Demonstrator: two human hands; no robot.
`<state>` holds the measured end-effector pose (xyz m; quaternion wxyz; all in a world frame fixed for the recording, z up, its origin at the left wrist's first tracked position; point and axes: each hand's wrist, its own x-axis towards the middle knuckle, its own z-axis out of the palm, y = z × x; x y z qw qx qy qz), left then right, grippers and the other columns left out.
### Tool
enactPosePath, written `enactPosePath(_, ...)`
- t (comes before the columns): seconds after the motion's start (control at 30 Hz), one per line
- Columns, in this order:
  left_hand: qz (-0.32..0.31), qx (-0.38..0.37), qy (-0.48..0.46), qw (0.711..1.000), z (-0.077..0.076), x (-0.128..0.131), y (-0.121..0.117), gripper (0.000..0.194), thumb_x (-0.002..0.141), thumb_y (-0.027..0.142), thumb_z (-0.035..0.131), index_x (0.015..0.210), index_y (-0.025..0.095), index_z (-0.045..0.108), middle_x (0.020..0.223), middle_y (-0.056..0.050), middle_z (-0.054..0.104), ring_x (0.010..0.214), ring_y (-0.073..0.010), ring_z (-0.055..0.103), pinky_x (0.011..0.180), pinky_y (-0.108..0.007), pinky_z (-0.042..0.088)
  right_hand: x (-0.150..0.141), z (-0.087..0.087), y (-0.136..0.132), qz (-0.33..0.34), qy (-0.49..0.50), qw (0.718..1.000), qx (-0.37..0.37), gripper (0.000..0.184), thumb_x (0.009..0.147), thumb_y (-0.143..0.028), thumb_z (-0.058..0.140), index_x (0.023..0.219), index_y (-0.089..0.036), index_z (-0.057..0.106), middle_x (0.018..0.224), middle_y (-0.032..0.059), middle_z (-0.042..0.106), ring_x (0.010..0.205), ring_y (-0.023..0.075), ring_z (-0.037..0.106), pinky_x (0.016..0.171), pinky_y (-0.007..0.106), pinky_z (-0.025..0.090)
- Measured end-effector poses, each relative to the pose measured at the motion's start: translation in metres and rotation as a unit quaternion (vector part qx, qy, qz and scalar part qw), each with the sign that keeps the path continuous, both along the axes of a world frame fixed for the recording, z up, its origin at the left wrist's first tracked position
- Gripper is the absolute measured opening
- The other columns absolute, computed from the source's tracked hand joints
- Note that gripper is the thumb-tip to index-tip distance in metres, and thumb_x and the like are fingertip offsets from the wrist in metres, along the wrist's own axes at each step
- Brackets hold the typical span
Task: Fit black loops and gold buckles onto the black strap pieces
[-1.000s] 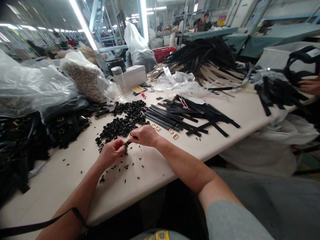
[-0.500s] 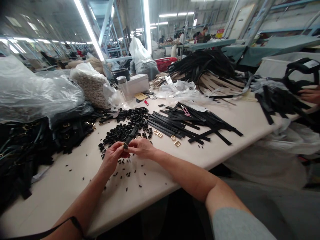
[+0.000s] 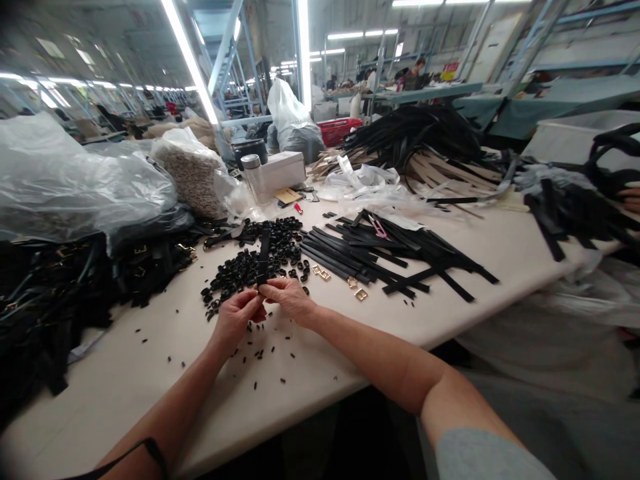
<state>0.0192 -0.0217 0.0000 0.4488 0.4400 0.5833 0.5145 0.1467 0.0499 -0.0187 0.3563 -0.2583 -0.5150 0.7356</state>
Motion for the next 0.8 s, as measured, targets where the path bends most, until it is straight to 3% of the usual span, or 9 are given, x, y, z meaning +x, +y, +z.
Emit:
enactPosePath(0.2,-0.016,0.001,0.010,1.000,0.004,-0.001,0.001,0.037,0.070,0.053,0.070,0.077,0.016,0.068,0.057,-0.001,0.062,0.048,-0.0129,0.057,0.050,-0.025,0.049,0.002,0.009,0.002,-0.030,-0.012,0.999,0.031,0.035,0.070,-0.046,0.071,0.082,-0.013,0.070,0.073,0.0021,0.067,0.065,0.0107,0.059,0.063,0.024,0.047)
enactPosePath(0.3,0.006,0.010,0.021,1.000,0.013,-0.029,0.002,0.038,0.069,0.051,0.071,0.081,0.016,0.069,0.062,-0.003,0.065,0.051,-0.0136,0.058,0.051,-0.025,0.049,0.005,0.010,0.008,-0.045,-0.035,0.997,0.045,0.037,0.072,-0.049,0.069,0.083,-0.014,0.066,0.080,0.0042,0.070,0.067,0.0117,0.063,0.058,0.021,0.047)
enactPosePath(0.37,0.059,0.021,0.040,0.997,0.019,-0.057,0.000,0.037,0.068,0.050,0.072,0.078,0.015,0.068,0.065,-0.005,0.067,0.053,-0.0139,0.059,0.052,-0.025,0.047,0.007,0.009,0.012,-0.042,-0.062,0.996,0.055,0.039,0.073,-0.052,0.067,0.082,-0.015,0.062,0.078,0.0044,0.070,0.062,0.0117,0.064,0.053,0.020,0.047)
enactPosePath(0.47,0.115,0.018,0.131,0.984,0.024,-0.092,-0.004,0.032,0.067,0.047,0.072,0.072,0.016,0.067,0.063,-0.003,0.065,0.055,-0.0144,0.058,0.055,-0.025,0.045,0.009,0.006,0.015,-0.030,-0.103,0.988,0.108,0.036,0.077,-0.050,0.063,0.079,-0.015,0.059,0.069,0.0025,0.067,0.053,0.0090,0.060,0.048,0.019,0.047)
enactPosePath(0.53,0.100,0.012,0.263,0.959,0.021,-0.103,-0.006,0.023,0.068,0.041,0.070,0.070,0.019,0.068,0.062,-0.002,0.065,0.058,-0.0156,0.057,0.058,-0.026,0.042,0.010,0.005,0.015,-0.025,-0.125,0.981,0.149,0.031,0.079,-0.046,0.061,0.076,-0.015,0.058,0.066,0.0016,0.065,0.049,0.0072,0.056,0.045,0.017,0.045)
enactPosePath(0.63,0.053,0.012,0.446,0.893,0.014,-0.101,-0.004,0.010,0.071,0.032,0.066,0.071,0.023,0.071,0.074,-0.003,0.067,0.067,-0.0186,0.058,0.064,-0.030,0.040,0.010,0.006,0.013,-0.015,-0.139,0.973,0.182,0.027,0.081,-0.041,0.058,0.074,-0.015,0.056,0.063,0.0005,0.063,0.046,0.0057,0.052,0.043,0.016,0.042)
enactPosePath(0.7,0.040,0.008,0.506,0.862,0.009,-0.097,-0.001,0.009,0.072,0.028,0.064,0.072,0.024,0.072,0.081,-0.004,0.068,0.072,-0.0205,0.059,0.068,-0.031,0.040,0.009,0.007,0.011,-0.010,-0.146,0.970,0.194,0.025,0.081,-0.039,0.057,0.073,-0.015,0.055,0.061,-0.0006,0.062,0.044,0.0049,0.050,0.041,0.016,0.038)
enactPosePath(0.8,0.039,0.001,0.546,0.837,0.004,-0.095,0.004,0.009,0.072,0.025,0.063,0.071,0.025,0.072,0.082,-0.006,0.067,0.075,-0.0223,0.059,0.071,-0.033,0.040,0.009,0.009,0.008,-0.007,-0.158,0.967,0.199,0.025,0.082,-0.038,0.056,0.072,-0.016,0.053,0.057,-0.0023,0.060,0.040,0.0046,0.046,0.039,0.016,0.035)
